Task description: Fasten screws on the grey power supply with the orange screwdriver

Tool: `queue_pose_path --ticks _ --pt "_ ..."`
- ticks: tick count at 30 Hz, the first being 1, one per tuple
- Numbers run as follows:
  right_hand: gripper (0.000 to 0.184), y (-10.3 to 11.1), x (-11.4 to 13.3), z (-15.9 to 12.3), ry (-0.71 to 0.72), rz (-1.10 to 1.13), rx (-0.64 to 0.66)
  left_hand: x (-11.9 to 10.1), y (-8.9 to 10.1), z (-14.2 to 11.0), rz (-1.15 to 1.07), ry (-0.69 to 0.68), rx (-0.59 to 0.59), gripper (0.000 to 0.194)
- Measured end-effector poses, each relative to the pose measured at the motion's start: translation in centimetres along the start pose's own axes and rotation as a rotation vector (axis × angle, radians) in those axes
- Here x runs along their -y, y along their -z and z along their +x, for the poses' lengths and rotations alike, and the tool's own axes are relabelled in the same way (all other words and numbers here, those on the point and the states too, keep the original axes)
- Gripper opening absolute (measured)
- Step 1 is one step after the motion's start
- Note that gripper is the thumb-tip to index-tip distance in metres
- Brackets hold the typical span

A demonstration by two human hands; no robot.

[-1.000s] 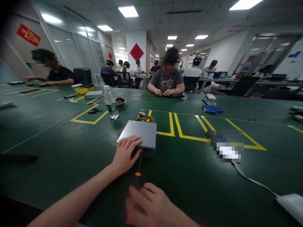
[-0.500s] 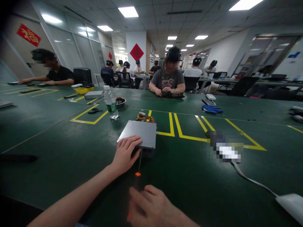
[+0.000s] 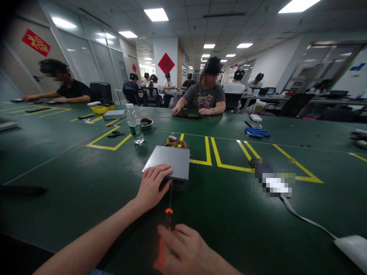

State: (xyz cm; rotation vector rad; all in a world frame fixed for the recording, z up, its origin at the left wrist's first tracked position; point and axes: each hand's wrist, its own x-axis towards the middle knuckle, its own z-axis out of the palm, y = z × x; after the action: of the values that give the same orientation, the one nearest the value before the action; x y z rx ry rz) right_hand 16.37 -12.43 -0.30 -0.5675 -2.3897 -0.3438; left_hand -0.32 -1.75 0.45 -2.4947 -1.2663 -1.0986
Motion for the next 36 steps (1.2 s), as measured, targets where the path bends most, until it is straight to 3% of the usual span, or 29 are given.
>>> queue_pose_path --ticks 5,12,17,23,31,36 --pt "0.027 0.52 -0.17 0.66 -0.031 0.042 0.077 0.08 -0.12 -0.02 -0.016 -0.001 -0.004 0.030" --pt "0.020 0.30 -0.04 0.64 -0.023 0.022 -0.029 0.08 0.00 -0.04 -0.031 -0.004 0.003 0.030" --pt "0.029 0.48 0.01 0.67 -0.062 0.017 0.092 0.10 0.00 -0.05 -0.025 0.007 0.005 0.030" --pt "0.015 0.18 -0.04 0.34 -0.011 -0.001 -0.032 0.00 0.05 -0.02 -0.024 0.007 0.009 0.030" --pt "0.030 0.52 -0.03 0.41 -0.052 0.026 0.079 -0.06 0.10 0.03 -0.010 0.005 0.011 0.030" --pt "0.026 0.58 -0.32 0.33 -0.030 0.010 -0.020 -0.01 0.08 0.04 -0.026 0.008 0.020 0.029"
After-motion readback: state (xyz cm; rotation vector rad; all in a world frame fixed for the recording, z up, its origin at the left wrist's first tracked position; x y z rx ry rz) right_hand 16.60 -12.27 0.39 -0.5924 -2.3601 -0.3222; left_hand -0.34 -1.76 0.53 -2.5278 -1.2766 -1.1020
